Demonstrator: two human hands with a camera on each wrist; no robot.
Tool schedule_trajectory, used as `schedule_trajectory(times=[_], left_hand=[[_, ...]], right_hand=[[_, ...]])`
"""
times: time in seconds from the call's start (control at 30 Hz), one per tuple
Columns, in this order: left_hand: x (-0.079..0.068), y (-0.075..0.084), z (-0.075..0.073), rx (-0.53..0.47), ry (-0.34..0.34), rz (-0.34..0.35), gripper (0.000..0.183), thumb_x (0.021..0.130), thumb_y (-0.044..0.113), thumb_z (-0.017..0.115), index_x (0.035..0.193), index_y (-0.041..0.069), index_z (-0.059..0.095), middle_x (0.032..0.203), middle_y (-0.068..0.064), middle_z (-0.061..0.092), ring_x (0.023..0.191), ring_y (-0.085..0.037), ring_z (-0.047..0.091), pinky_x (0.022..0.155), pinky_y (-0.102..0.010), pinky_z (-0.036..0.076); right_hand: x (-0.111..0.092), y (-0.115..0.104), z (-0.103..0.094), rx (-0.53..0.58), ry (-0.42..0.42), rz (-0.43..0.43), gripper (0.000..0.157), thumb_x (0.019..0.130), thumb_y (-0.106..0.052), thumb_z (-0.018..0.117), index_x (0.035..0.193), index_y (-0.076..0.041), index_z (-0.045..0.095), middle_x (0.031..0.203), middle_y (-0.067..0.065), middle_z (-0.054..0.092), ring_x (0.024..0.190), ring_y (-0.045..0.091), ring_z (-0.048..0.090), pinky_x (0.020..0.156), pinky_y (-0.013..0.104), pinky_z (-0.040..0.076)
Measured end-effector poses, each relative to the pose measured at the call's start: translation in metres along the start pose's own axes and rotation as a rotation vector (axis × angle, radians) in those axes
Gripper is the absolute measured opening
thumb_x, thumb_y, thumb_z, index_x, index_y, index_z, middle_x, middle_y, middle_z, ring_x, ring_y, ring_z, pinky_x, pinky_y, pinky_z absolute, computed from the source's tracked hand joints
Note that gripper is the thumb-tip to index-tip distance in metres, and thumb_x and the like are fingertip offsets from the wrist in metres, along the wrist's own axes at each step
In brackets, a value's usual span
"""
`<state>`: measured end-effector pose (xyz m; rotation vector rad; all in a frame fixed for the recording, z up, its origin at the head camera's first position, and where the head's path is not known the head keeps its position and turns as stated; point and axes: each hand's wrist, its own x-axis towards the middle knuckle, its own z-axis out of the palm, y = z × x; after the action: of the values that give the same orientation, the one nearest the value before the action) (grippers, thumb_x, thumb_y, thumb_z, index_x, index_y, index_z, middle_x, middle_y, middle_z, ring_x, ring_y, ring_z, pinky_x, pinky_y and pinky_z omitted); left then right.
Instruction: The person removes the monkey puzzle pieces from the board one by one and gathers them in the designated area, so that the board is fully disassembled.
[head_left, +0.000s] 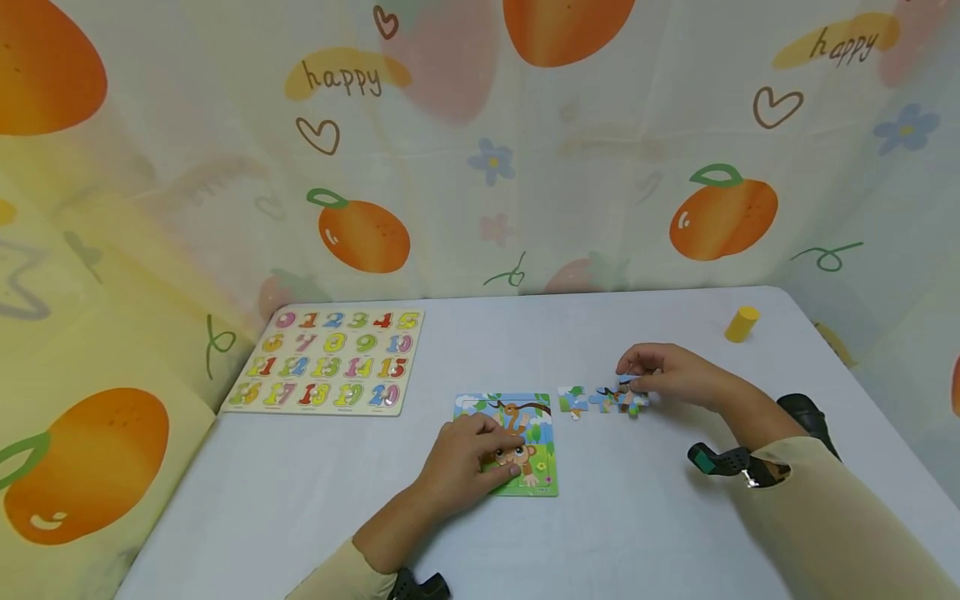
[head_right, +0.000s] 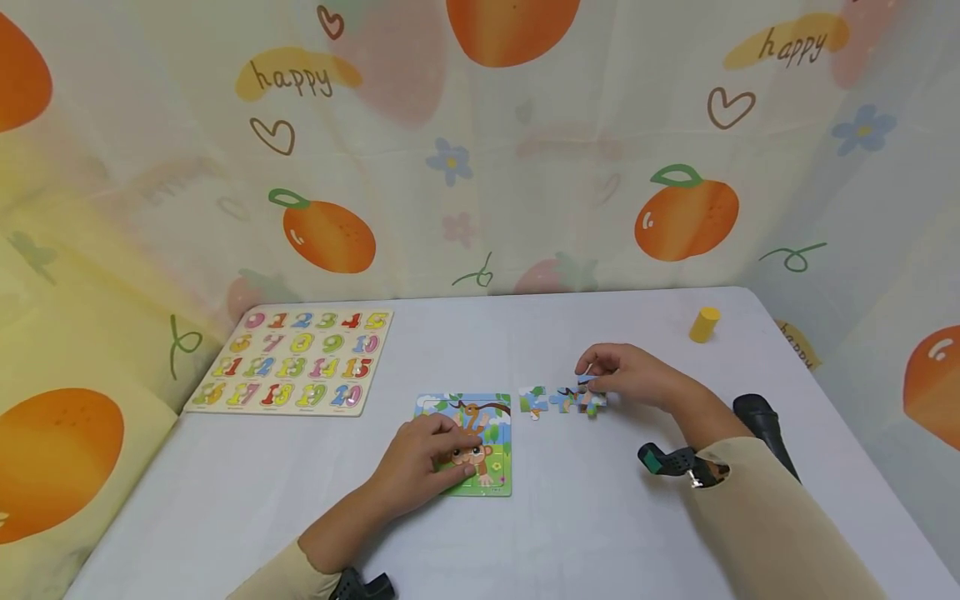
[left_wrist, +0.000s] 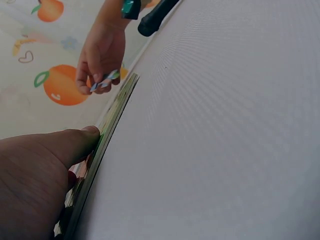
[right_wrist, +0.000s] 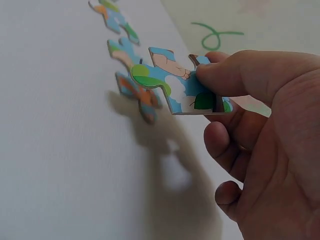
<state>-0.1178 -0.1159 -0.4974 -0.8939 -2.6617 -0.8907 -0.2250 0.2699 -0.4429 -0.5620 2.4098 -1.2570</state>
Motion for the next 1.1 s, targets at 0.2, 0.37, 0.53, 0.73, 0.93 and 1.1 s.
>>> schedule_trajectory(times=[0.2, 0.37, 0.53, 0.73, 0.93, 1.1], left_hand=[[0.000, -0.002, 0.002, 0.003, 0.018, 0.021, 0.033, 0.087, 0.032, 0.091, 0.118, 0.026, 0.084, 0.104, 0.008, 0.066, 0.090, -0.008, 0.054, 0.083, -0.037, 0.044], [-0.001, -0.001, 0.000, -0.003, 0.009, 0.004, 0.033, 0.087, 0.032, 0.090, 0.119, 0.028, 0.084, 0.104, 0.010, 0.066, 0.092, -0.008, 0.055, 0.084, -0.038, 0.043], [-0.001, 0.000, 0.000, -0.005, 0.001, -0.008, 0.034, 0.087, 0.032, 0.090, 0.120, 0.028, 0.084, 0.104, 0.010, 0.065, 0.093, -0.008, 0.055, 0.085, -0.039, 0.042], [-0.001, 0.001, -0.001, -0.003, 0.002, -0.001, 0.034, 0.087, 0.032, 0.091, 0.120, 0.027, 0.084, 0.103, 0.009, 0.066, 0.092, -0.008, 0.055, 0.084, -0.039, 0.043], [0.000, 0.001, -0.001, 0.006, -0.011, -0.006, 0.035, 0.088, 0.034, 0.089, 0.121, 0.028, 0.083, 0.104, 0.010, 0.065, 0.091, -0.007, 0.053, 0.083, -0.038, 0.042], [0.000, 0.002, -0.001, 0.005, -0.004, -0.001, 0.035, 0.087, 0.033, 0.090, 0.121, 0.027, 0.083, 0.103, 0.009, 0.065, 0.091, -0.008, 0.053, 0.084, -0.039, 0.043]], right_hand=[[-0.010, 0.010, -0.005, -0.002, -0.002, 0.037, 0.022, 0.097, -0.006, 0.074, 0.118, -0.005, 0.072, 0.104, 0.007, 0.067, 0.102, 0.023, 0.055, 0.087, 0.027, 0.047], [-0.014, 0.017, -0.008, -0.032, 0.011, 0.059, 0.023, 0.098, -0.008, 0.074, 0.120, -0.006, 0.072, 0.110, 0.006, 0.071, 0.103, 0.023, 0.056, 0.087, 0.027, 0.049], [-0.016, 0.021, -0.011, -0.056, 0.011, 0.094, 0.023, 0.100, -0.011, 0.073, 0.123, -0.007, 0.071, 0.111, 0.005, 0.070, 0.105, 0.024, 0.056, 0.088, 0.027, 0.049], [-0.017, 0.023, -0.012, -0.051, 0.010, 0.104, 0.022, 0.099, -0.009, 0.073, 0.121, -0.007, 0.072, 0.112, 0.005, 0.070, 0.104, 0.024, 0.055, 0.087, 0.026, 0.049], [-0.019, 0.025, -0.007, -0.084, 0.047, 0.079, 0.016, 0.096, -0.005, 0.074, 0.112, -0.007, 0.075, 0.109, 0.004, 0.071, 0.101, 0.023, 0.057, 0.085, 0.025, 0.048], [-0.021, 0.028, -0.001, -0.129, 0.083, 0.047, 0.013, 0.096, -0.002, 0.072, 0.107, -0.009, 0.076, 0.106, 0.002, 0.072, 0.098, 0.022, 0.057, 0.084, 0.026, 0.048]])
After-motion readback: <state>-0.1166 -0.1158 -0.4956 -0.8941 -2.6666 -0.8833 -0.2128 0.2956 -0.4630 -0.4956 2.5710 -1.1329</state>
